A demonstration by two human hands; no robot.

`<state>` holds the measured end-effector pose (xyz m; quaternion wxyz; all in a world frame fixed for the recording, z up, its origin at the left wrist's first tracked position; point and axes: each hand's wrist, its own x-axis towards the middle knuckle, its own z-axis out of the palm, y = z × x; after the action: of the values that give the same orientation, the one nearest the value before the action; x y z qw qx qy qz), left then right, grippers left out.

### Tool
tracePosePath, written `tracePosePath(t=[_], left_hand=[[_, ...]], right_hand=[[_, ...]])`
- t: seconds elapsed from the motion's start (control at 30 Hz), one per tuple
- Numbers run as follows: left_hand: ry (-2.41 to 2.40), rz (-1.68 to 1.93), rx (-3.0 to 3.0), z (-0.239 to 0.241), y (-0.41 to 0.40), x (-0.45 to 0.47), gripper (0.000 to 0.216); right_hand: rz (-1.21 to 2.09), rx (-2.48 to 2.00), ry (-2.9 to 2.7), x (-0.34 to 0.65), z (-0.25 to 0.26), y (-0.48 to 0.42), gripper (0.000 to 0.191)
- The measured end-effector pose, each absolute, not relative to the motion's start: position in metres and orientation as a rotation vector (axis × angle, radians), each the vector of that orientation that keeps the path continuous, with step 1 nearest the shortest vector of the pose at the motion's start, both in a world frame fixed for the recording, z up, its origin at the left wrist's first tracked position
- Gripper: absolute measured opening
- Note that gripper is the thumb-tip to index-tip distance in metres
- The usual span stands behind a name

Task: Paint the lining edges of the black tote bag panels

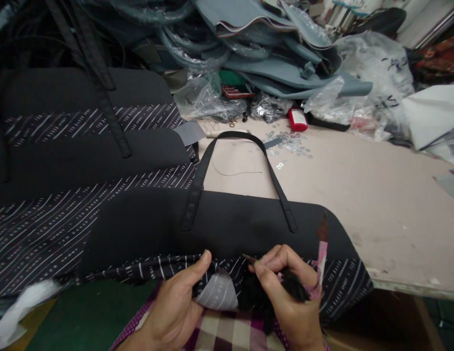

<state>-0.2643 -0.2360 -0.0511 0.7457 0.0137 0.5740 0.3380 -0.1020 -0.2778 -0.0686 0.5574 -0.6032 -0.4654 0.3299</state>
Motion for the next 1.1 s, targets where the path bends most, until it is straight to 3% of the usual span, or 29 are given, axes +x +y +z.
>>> tracePosePath(t=[0.3, 0.7, 1.1], left_hand=[[1.178, 0.724, 0.014, -0.057, -0.238, -0.269, 0.017], [1.198, 0.739, -0.008, -0.053, -0.237, -0.268, 0.030], [1.198, 0.725, -0.042, -0.048, -0.237, -0.265, 0.025]], right_hand=[[0.772, -1.408, -1.223, -0.108, -0.070, -0.275, 0.024], [0.842, -1.262, -0.936, -0.103, -0.072, -0.282, 0.024], [0.850, -1.315, -0.994, -0.103, -0.072, -0.281, 0.026]])
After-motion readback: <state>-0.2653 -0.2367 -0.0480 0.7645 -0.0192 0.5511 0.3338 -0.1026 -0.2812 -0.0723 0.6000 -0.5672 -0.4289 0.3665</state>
